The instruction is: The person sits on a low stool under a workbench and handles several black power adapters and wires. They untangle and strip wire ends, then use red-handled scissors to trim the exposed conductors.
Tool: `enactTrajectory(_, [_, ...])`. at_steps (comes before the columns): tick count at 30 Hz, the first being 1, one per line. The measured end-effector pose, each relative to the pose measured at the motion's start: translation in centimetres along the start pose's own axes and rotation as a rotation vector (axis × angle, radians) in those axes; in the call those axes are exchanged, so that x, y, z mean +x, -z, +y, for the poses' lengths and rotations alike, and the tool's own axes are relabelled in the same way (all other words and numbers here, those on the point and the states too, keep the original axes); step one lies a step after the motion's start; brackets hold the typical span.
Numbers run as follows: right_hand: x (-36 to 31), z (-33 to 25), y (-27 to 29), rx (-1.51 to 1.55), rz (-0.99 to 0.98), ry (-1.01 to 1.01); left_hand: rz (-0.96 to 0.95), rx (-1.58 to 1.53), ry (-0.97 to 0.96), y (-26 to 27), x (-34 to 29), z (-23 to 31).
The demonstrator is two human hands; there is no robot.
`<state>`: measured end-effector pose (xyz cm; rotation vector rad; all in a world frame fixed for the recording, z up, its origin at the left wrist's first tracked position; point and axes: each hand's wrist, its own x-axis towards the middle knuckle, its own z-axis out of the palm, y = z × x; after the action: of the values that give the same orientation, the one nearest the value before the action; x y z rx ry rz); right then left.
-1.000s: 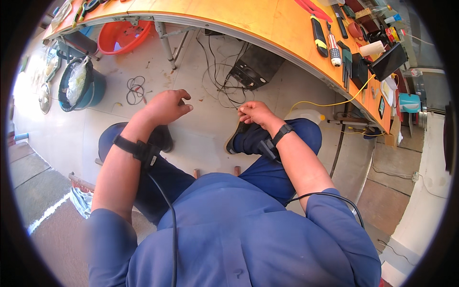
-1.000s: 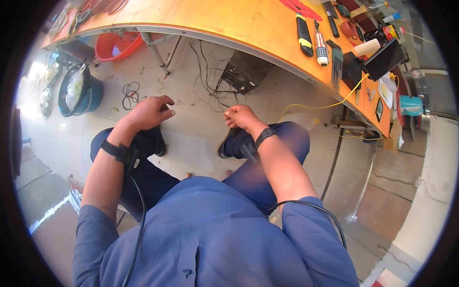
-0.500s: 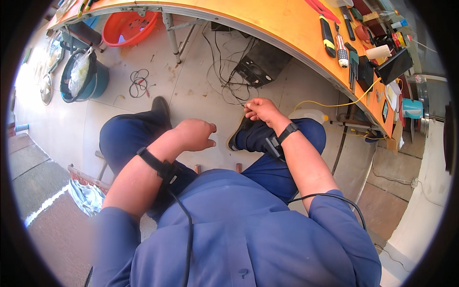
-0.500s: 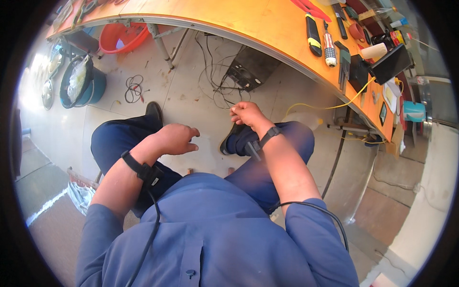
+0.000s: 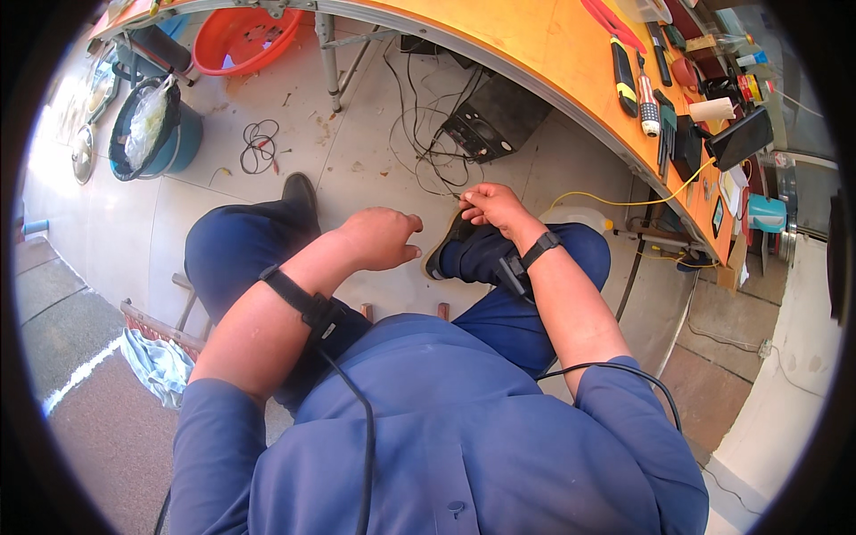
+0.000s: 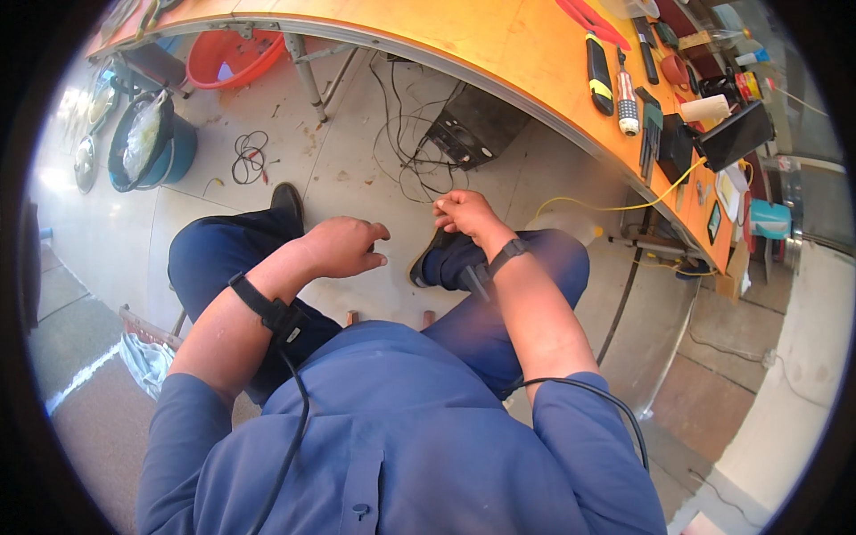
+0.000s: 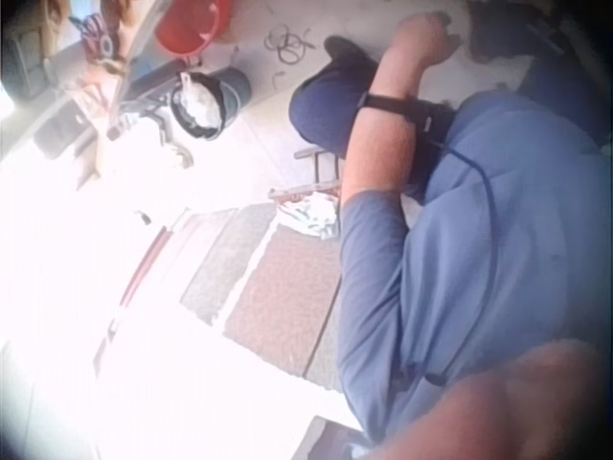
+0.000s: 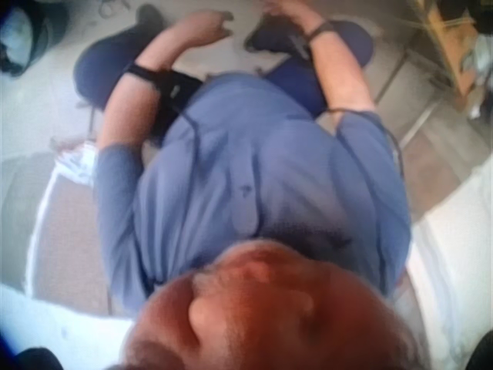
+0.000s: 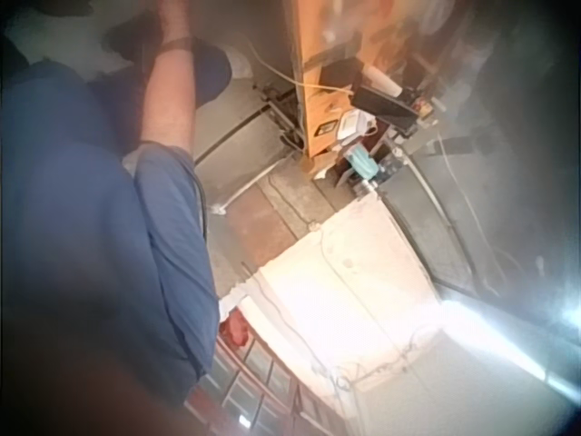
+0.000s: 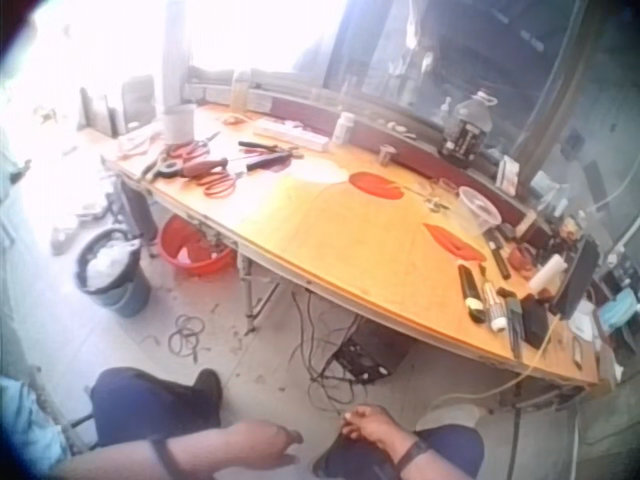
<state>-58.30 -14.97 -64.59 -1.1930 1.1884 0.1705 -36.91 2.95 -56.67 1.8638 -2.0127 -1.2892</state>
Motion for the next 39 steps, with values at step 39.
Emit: enactTrajectory(39, [-0.16, 0.13, 0.30, 0.011, 0.015, 0.000, 0.012, 0.009, 0.008, -0.47, 0.05, -0.42])
